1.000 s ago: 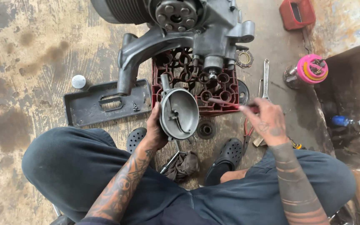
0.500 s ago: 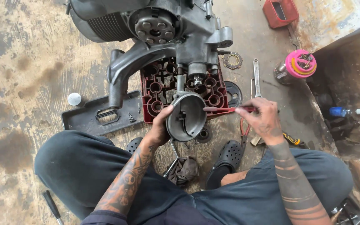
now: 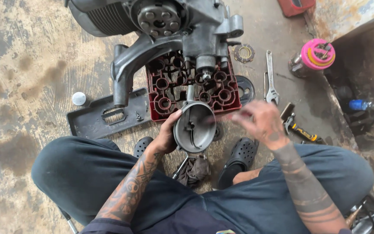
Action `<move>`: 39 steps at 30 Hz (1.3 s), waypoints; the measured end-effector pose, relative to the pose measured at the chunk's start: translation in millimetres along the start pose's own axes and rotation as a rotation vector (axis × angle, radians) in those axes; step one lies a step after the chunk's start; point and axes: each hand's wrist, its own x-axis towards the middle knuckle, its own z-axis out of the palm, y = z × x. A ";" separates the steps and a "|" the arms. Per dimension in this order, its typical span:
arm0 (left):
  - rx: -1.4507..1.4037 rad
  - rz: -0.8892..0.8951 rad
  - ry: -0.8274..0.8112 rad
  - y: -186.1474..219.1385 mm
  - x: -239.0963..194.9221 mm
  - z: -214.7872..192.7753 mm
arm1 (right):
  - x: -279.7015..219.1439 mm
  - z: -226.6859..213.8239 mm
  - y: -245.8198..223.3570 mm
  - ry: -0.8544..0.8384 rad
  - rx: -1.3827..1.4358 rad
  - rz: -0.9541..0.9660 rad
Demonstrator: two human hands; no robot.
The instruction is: Cleaning motorcycle engine components using a brush and other tools
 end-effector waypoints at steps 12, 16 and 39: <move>0.009 0.122 0.111 -15.2 11.4 -38.1 | -7.2 29.3 -23.8 0.027 0.157 0.039; 0.021 0.200 0.256 -23.3 43.4 -114.4 | -21.8 68.9 -22.1 0.099 0.260 0.000; 0.706 0.429 0.448 2.4 58.3 -105.6 | 4.6 34.5 -18.3 -0.112 0.423 0.097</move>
